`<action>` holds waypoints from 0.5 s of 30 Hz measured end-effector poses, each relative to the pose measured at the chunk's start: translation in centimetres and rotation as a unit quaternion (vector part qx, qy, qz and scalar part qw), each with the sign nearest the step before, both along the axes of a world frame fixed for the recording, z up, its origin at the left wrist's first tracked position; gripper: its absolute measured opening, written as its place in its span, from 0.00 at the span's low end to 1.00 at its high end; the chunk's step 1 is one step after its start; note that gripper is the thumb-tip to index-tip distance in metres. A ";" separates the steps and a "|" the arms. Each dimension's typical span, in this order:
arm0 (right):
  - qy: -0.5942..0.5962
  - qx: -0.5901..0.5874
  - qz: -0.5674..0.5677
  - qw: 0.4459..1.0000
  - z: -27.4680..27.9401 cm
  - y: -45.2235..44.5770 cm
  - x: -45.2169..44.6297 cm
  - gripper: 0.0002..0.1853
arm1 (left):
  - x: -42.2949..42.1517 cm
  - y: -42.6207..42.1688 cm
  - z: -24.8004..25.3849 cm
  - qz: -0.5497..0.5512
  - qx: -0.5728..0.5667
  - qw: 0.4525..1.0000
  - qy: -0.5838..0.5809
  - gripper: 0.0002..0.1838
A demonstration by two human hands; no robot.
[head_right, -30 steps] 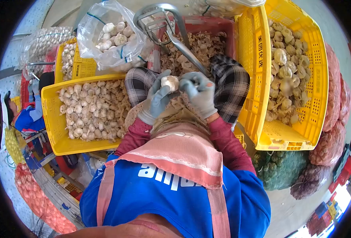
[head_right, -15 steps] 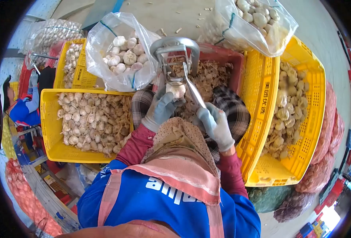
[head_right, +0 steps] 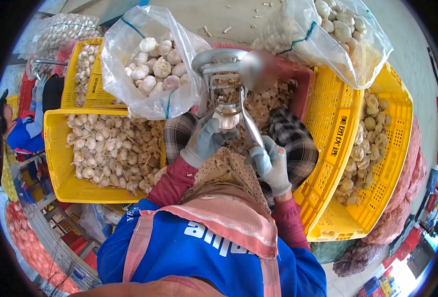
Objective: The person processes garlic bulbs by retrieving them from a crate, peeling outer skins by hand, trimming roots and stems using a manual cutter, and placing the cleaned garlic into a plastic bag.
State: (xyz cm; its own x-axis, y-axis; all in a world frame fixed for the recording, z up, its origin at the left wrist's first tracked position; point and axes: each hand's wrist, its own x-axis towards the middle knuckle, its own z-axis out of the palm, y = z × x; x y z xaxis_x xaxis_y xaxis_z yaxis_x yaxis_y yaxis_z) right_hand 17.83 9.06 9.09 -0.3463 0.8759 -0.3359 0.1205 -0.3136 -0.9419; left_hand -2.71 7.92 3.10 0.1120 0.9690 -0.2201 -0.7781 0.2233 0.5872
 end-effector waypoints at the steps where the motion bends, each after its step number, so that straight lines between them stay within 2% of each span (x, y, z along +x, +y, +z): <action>1: -0.004 0.027 0.002 1.000 -1.1 0.1 0.0 0.13 | -0.1 0.0 0.0 -0.002 -0.001 1.000 -0.001 0.33; 3: 0.004 0.078 -0.021 0.997 -4.6 0.1 0.0 0.13 | -0.3 0.1 0.0 -0.029 0.028 0.999 -0.018 0.33; 5: -0.008 0.186 -0.013 0.982 -7.9 1.7 -0.5 0.12 | -0.3 -0.1 -1.7 -0.044 0.060 0.996 -0.047 0.32; 6: -0.068 0.272 0.013 0.960 -10.9 3.2 0.0 0.12 | -0.2 -0.4 -1.9 -0.041 0.030 0.998 -0.039 0.34; 7: -0.064 0.273 0.002 0.960 -10.6 3.7 -0.8 0.12 | -0.2 -0.8 -1.8 -0.034 0.000 0.999 -0.029 0.35; 8: -0.057 0.272 -0.005 0.961 -10.2 4.0 -1.7 0.12 | -0.2 -1.4 -1.0 -0.030 0.020 0.999 0.001 0.35; 9: -0.022 0.175 -0.038 0.984 -14.9 4.3 -0.6 0.12 | -0.5 -2.1 0.0 -0.026 0.038 0.998 0.033 0.34; 10: 0.274 -0.027 -0.069 0.959 -15.1 4.6 -0.6 0.12 | -1.3 -2.8 0.8 -0.032 0.080 0.994 0.066 0.36; 11: 0.530 -0.228 -0.088 0.812 -15.2 4.6 -0.7 0.12 | -2.0 -2.7 2.6 -0.004 0.105 0.991 0.080 0.37; 12: 0.393 -0.071 -0.081 0.913 -14.9 4.4 -0.7 0.13 | -2.6 -2.5 5.2 0.026 0.127 0.987 0.090 0.38; 13: 0.156 0.083 -0.039 0.983 -14.0 4.0 -0.7 0.13 | -3.9 -1.7 7.8 0.067 0.130 0.978 0.148 0.37; 14: -0.091 0.236 0.006 0.967 -13.2 3.9 -0.8 0.13 | -4.9 -0.7 10.5 0.138 0.090 0.956 0.244 0.38; 15: 0.145 0.086 -0.073 0.983 -13.5 4.0 -1.0 0.10 | -6.6 -0.3 12.5 0.172 0.074 0.921 0.341 0.36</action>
State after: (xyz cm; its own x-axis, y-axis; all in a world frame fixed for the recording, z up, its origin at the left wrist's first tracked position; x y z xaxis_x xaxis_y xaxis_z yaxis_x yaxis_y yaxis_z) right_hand 16.81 13.10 -4.45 -0.2715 0.9588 -0.0840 -0.1956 -0.1405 -0.9706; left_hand -9.35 7.58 15.57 -0.3222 0.9466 0.0116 -0.2276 -0.0893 0.9697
